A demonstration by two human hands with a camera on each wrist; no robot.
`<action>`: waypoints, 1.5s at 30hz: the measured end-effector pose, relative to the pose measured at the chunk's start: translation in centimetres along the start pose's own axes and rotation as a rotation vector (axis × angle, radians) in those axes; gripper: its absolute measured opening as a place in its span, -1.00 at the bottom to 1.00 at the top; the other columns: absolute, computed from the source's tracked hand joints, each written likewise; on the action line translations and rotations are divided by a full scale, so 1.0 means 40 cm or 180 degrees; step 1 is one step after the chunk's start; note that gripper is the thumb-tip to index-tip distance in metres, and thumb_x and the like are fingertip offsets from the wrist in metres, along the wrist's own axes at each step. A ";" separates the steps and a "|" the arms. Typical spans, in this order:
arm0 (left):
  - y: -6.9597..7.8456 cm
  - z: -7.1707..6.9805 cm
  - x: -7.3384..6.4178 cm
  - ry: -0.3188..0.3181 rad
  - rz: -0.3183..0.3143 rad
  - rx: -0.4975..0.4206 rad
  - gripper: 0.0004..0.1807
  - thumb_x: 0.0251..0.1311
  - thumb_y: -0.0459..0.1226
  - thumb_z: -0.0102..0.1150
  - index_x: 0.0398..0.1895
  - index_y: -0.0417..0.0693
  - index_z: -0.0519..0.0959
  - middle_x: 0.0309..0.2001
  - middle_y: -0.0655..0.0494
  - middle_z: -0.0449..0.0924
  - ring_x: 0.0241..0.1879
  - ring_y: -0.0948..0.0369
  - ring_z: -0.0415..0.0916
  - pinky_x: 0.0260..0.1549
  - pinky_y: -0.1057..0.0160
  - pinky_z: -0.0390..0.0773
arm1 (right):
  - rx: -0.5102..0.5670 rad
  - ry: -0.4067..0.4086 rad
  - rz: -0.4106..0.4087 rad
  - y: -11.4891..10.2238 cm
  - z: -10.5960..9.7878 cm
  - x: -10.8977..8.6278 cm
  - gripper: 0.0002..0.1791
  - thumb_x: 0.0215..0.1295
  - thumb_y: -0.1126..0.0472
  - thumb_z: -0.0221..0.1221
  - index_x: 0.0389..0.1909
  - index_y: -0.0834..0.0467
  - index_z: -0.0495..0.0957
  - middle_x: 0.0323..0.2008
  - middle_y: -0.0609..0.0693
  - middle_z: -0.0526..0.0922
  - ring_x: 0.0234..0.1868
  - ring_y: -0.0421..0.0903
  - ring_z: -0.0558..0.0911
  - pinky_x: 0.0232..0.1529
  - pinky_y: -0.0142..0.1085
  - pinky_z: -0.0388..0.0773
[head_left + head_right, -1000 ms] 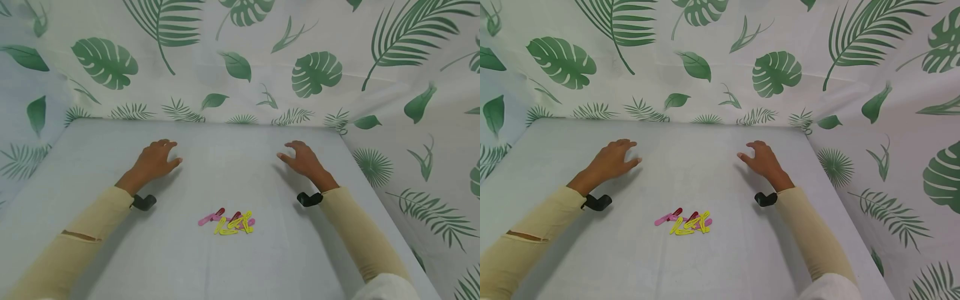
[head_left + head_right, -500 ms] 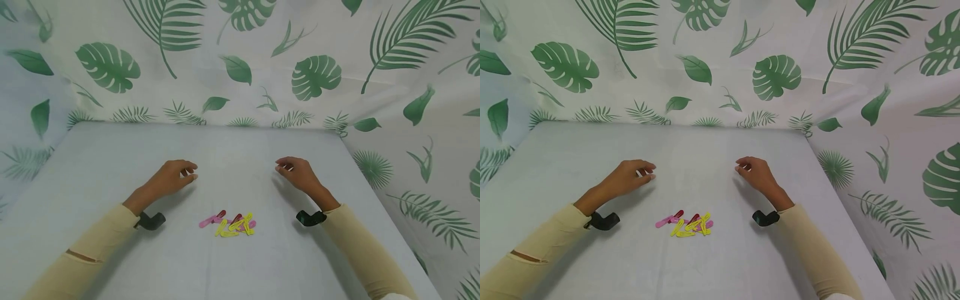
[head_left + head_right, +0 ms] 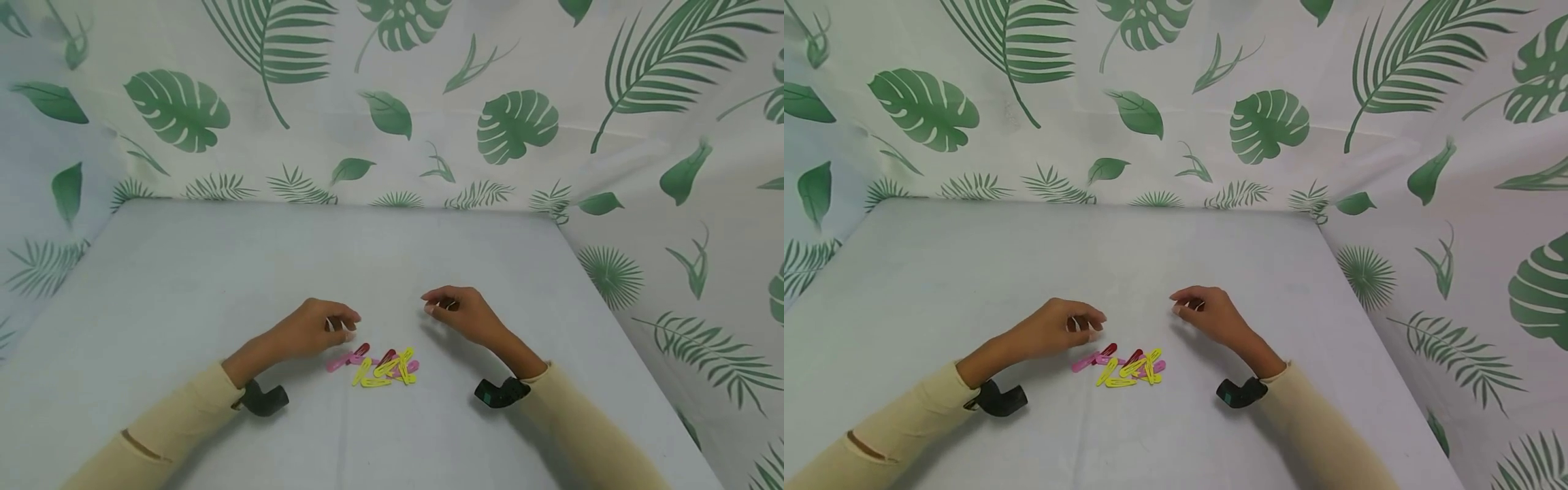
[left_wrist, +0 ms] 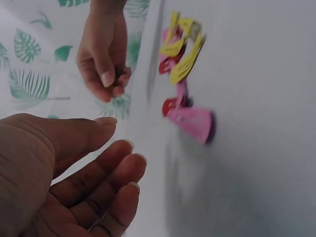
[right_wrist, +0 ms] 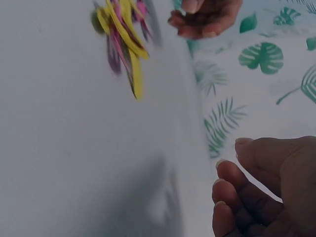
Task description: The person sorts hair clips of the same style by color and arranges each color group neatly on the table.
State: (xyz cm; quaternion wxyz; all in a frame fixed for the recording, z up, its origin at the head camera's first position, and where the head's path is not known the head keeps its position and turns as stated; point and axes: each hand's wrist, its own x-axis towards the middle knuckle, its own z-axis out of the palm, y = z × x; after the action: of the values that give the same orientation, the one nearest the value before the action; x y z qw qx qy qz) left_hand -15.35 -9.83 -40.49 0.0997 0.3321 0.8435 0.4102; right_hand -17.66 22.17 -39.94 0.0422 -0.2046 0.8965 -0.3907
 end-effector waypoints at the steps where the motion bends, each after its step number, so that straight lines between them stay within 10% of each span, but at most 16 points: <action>1: 0.002 0.008 -0.001 -0.0047 0.0035 -0.0033 -0.70 0.16 -0.46 0.26 -0.02 -0.24 0.63 -0.24 0.21 0.65 -0.29 0.30 0.52 -0.29 0.32 0.56 | 0.0057 -0.0058 -0.0014 -0.003 0.007 -0.006 -0.78 0.30 0.25 0.26 -0.06 0.19 0.68 -0.30 -0.12 0.67 -0.28 -0.10 0.55 -0.25 -0.27 0.53; 15: 0.015 0.064 -0.005 -0.0297 0.0302 -0.0058 -0.71 0.15 -0.43 0.31 -0.03 -0.21 0.64 -0.20 0.15 0.63 -0.30 0.28 0.49 -0.26 0.32 0.52 | 0.0396 -0.0655 -0.0331 -0.049 0.078 -0.067 -0.71 0.24 0.35 0.28 -0.01 0.20 0.62 -0.09 -0.03 0.65 -0.16 -0.13 0.57 -0.13 -0.24 0.54; 29: 0.014 0.083 0.000 -0.0662 0.0054 0.0230 -0.57 0.08 -0.34 0.41 0.07 -0.16 0.63 -0.27 0.23 0.43 -0.35 0.31 0.36 -0.36 0.34 0.43 | 0.0357 -0.0812 -0.0379 -0.045 0.110 -0.087 -0.66 0.18 0.34 0.34 0.00 0.13 0.63 -0.09 -0.10 0.62 -0.15 -0.13 0.53 -0.10 -0.28 0.47; 45: 0.009 0.081 -0.005 -0.0411 0.0046 -0.0069 -0.77 0.15 -0.46 0.28 -0.13 -0.10 0.64 -0.28 0.26 0.55 -0.30 0.31 0.45 -0.27 0.30 0.49 | -0.0040 -0.0789 -0.0442 -0.049 0.120 -0.069 -0.81 0.19 0.34 0.33 -0.19 0.06 0.67 -0.31 -0.16 0.55 -0.37 -0.23 0.43 -0.37 -0.35 0.42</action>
State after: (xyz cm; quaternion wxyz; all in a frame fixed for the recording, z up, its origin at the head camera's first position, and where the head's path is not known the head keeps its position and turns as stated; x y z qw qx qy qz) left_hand -13.60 -7.76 -42.34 0.1545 0.3628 0.8285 0.3977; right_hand -13.37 18.77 -42.09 0.1241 -0.3131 0.8705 -0.3589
